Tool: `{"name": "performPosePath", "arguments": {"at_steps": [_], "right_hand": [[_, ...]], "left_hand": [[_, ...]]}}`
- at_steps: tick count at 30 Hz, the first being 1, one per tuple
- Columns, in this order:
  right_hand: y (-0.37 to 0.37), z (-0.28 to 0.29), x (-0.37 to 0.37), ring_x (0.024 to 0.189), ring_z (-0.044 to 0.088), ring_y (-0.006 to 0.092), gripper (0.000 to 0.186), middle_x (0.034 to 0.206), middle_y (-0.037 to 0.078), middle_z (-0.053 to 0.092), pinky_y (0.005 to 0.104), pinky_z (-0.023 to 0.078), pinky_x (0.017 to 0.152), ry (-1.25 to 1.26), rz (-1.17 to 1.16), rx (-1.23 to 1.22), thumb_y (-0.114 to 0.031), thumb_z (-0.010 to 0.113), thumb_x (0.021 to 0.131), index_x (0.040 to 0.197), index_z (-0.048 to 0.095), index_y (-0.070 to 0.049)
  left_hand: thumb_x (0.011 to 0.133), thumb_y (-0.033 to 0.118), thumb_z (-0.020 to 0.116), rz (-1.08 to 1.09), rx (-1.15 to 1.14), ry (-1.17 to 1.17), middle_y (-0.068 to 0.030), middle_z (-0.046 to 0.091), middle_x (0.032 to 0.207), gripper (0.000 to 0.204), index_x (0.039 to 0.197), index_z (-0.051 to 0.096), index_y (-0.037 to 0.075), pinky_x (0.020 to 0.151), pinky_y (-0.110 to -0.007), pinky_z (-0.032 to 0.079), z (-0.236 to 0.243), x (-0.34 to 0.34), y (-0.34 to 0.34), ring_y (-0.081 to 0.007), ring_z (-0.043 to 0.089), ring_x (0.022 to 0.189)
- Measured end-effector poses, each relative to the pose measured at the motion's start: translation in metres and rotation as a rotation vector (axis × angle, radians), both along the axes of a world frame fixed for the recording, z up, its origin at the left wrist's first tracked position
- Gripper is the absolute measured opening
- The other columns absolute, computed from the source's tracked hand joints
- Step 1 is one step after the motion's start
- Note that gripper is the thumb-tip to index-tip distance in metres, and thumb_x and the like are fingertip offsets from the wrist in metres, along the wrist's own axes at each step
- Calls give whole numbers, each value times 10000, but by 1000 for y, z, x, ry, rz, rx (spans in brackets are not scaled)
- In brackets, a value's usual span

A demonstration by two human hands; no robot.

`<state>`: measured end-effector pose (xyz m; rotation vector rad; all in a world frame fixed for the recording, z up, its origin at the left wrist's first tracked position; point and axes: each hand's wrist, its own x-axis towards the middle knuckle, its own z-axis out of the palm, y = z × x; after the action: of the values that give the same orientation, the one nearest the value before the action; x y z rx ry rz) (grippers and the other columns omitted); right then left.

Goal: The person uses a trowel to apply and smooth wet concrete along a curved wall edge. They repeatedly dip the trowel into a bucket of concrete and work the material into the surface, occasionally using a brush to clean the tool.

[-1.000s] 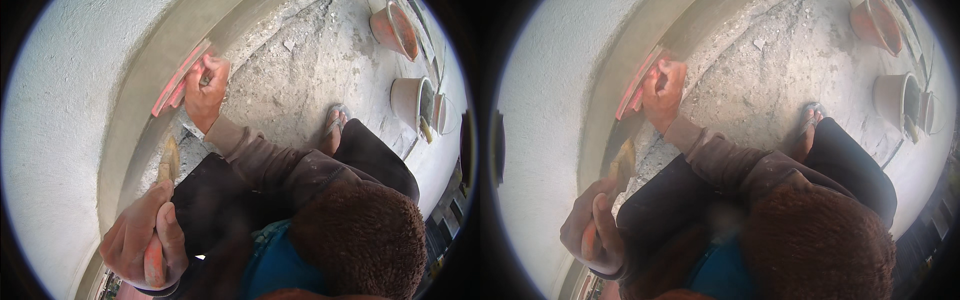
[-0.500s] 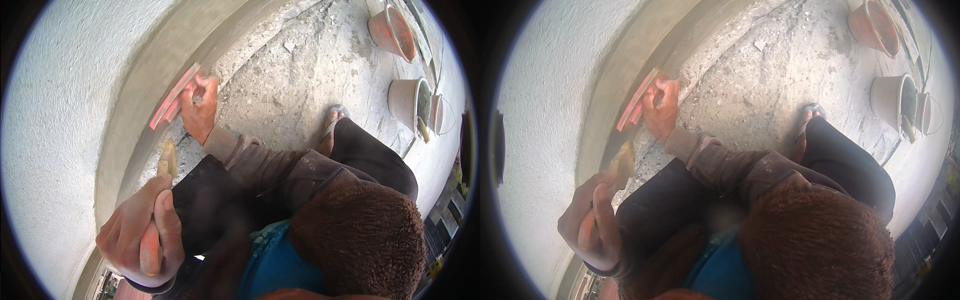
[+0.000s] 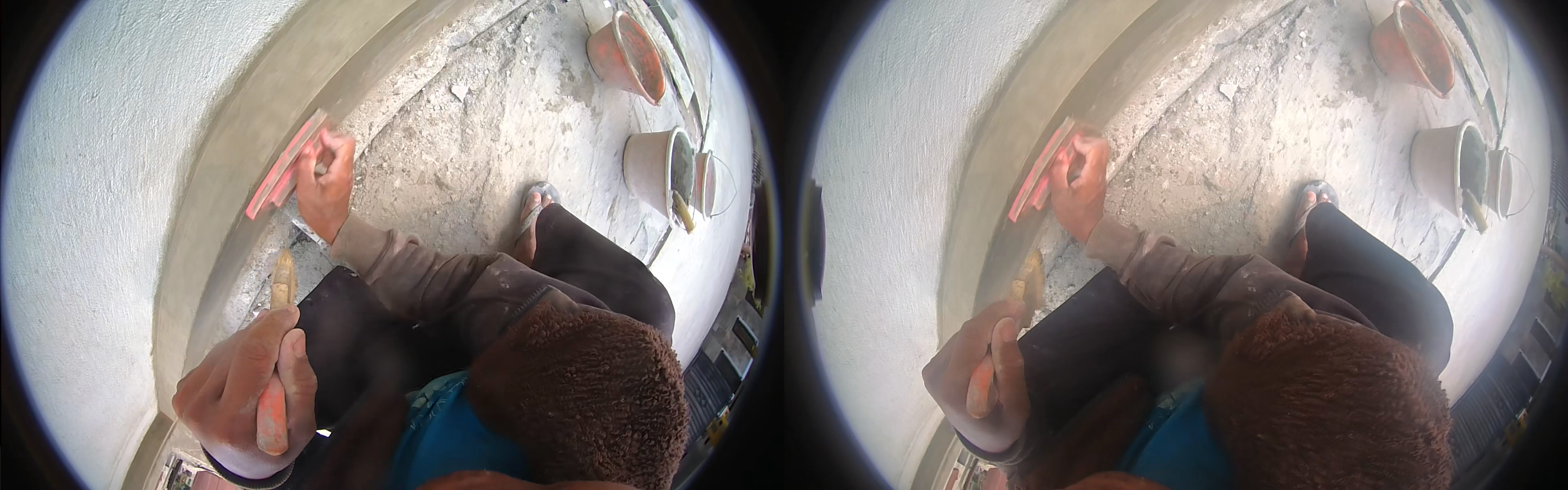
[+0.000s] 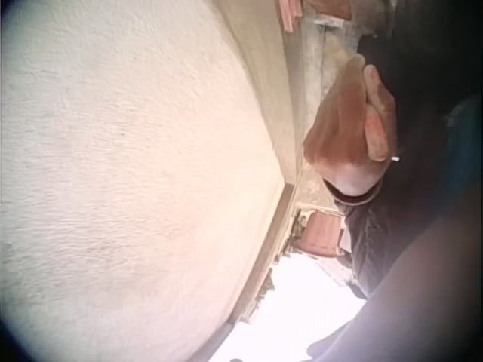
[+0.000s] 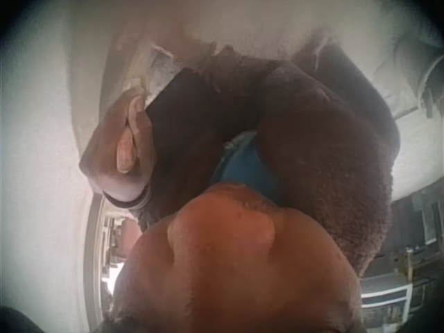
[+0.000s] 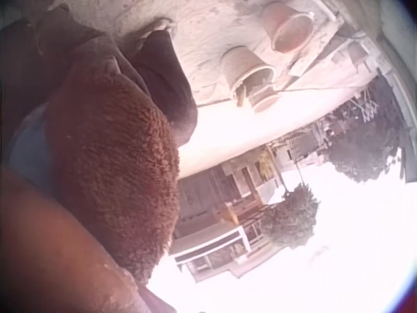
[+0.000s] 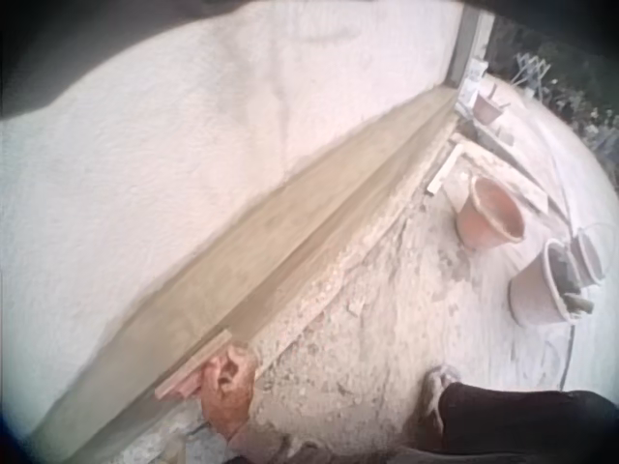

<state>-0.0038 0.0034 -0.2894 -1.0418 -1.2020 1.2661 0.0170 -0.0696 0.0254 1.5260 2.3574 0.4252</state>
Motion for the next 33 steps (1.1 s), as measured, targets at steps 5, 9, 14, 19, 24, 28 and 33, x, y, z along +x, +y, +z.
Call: {"name": "performPosePath", "arguments": {"at_steps": [5, 9, 14, 19, 24, 28, 33], "right_hand": [[-18, -30, 57, 1200, 574, 261, 334, 1243, 168, 545, 392, 467, 1026, 78, 136, -200, -94, 606, 1017, 1317, 483, -13], [208, 48, 134, 970, 605, 130, 284, 1177, 84, 636, 293, 527, 851, 125, -316, 302, -74, 623, 1015, 1280, 600, 24], [354, 152, 186, 784, 734, 179, 269, 950, 105, 784, 327, 567, 676, -837, -164, 540, -286, 723, 950, 1148, 806, -125], [347, 184, 161, 685, 731, 182, 299, 889, 74, 786, 333, 576, 629, -1237, 36, 688, -345, 770, 922, 1153, 815, -160], [209, 151, 103, 858, 712, 178, 92, 951, -61, 760, 394, 561, 693, -901, 271, 1016, -247, 773, 816, 892, 816, -274], [255, 142, 111, 852, 734, 193, 163, 1004, -13, 779, 347, 596, 733, -1050, 173, 987, -269, 779, 856, 1000, 853, -250], [445, 152, 148, 933, 757, 354, 231, 1017, 136, 790, 420, 600, 831, -1155, -37, 666, -327, 682, 927, 1044, 840, -205]], "left_hand": [[919, 92, 703, -55, 18, 48, -148, 725, 749, 120, 970, 750, -5, 567, -356, 519, -4, 13, 14, -294, 679, 592], [846, 76, 745, -232, 110, 21, -110, 732, 763, 123, 958, 734, 26, 537, -369, 529, -11, 17, 27, -297, 686, 607], [831, 113, 770, -429, 173, -69, -52, 705, 754, 132, 936, 711, 58, 520, -327, 528, -29, 21, 46, -210, 683, 614], [829, 143, 771, -490, 155, -33, -20, 596, 657, 113, 886, 695, 83, 487, -312, 495, -29, 16, 50, -173, 621, 554], [835, 159, 761, -502, 146, -45, -26, 579, 647, 113, 871, 683, 87, 475, -320, 480, -41, 12, 62, -181, 605, 539], [831, 161, 764, -505, 103, -82, -31, 585, 651, 123, 881, 683, 82, 477, -329, 485, -40, 10, 72, -187, 617, 548], [828, 161, 769, -460, 81, -72, -36, 607, 666, 135, 894, 686, 77, 471, -334, 486, -35, 7, 67, -190, 627, 556]]}}
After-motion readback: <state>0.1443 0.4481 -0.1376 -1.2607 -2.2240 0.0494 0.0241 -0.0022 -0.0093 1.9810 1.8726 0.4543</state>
